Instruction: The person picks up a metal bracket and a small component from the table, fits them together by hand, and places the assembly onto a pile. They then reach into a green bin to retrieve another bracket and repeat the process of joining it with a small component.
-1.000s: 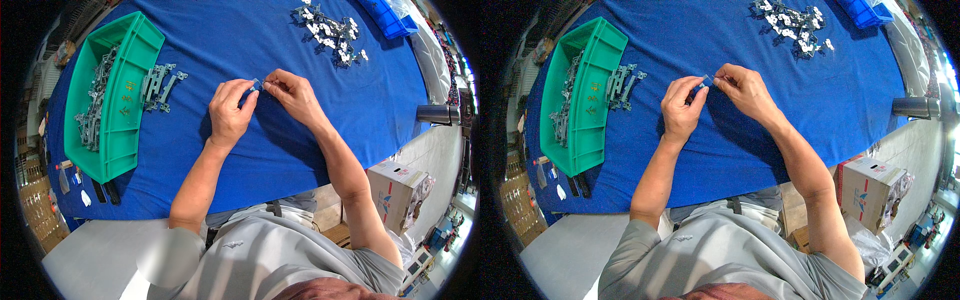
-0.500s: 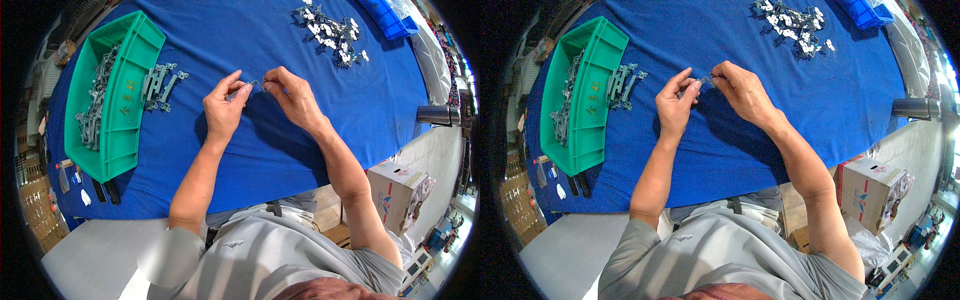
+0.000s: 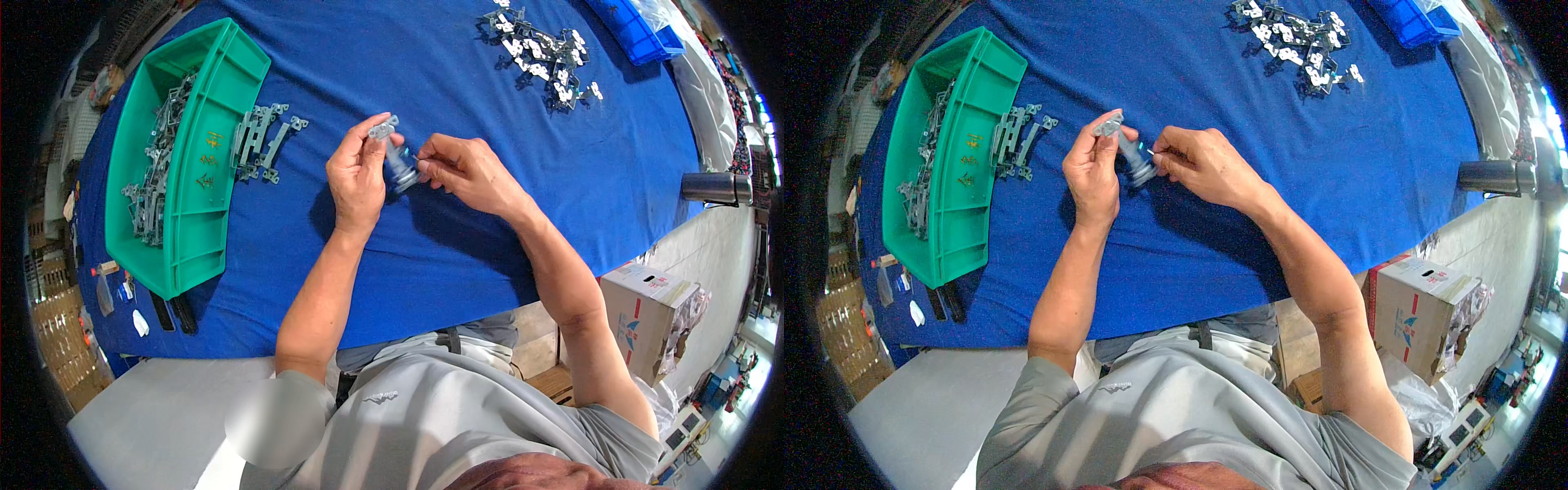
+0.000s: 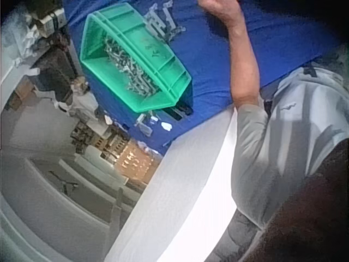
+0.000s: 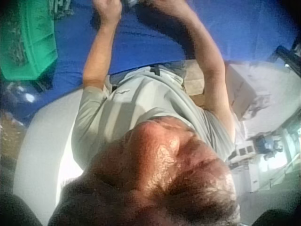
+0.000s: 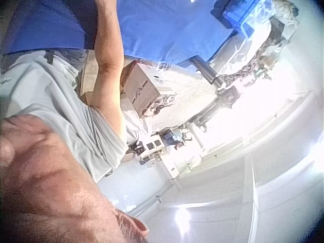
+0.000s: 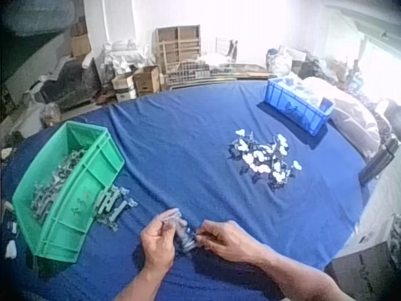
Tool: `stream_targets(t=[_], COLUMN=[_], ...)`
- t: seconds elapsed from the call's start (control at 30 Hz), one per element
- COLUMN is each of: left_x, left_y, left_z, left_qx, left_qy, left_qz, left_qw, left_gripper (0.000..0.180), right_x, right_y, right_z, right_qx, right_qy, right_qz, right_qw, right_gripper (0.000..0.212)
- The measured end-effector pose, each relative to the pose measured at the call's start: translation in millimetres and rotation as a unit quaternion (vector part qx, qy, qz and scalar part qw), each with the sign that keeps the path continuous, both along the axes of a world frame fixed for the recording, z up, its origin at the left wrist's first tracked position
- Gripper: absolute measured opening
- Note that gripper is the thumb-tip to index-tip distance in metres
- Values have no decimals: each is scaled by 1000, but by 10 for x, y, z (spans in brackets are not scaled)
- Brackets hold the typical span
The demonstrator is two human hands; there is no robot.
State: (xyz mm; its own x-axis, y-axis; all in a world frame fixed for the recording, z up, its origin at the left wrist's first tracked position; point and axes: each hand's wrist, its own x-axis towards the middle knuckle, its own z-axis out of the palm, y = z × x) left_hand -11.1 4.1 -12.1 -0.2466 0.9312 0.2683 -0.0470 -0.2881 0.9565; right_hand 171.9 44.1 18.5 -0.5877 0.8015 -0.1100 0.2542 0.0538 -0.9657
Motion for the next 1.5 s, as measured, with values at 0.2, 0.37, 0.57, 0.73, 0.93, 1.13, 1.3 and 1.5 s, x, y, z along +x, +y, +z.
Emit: stream_targets(t=[0.2,0.37,0.57,0.73,0.93,1.13,1.3,1.5], left_x=[51,54,59,35,65,80,91,82], left_y=[-24,-33,-34,-18,22,-19,10,-28], left_z=[67,64,55,103,121,155,162,76], left_qx=[-76,-126,-129,-55,96,80,140,-98], left_qy=[27,22,37,127,280,309,325,165], left_qz=[0,-2,-7,13,58,42,7,12], left_qw=[997,992,991,990,954,947,935,981], left_gripper=[27,22,21,19,15,13,12,18], right_x=[21,21,19,45,49,40,78,102], right_y=[26,25,29,41,82,103,130,130], right_z=[74,13,15,10,-34,-7,-29,43], right_qx=[109,101,106,100,-14,-87,-13,-19], right_qy=[4,21,1,-22,40,124,42,93], right_qz=[-74,-88,-83,-88,-77,-86,-100,-126], right_qw=[991,991,991,991,996,985,994,987], right_gripper=[16,16,16,16,16,19,18,17])
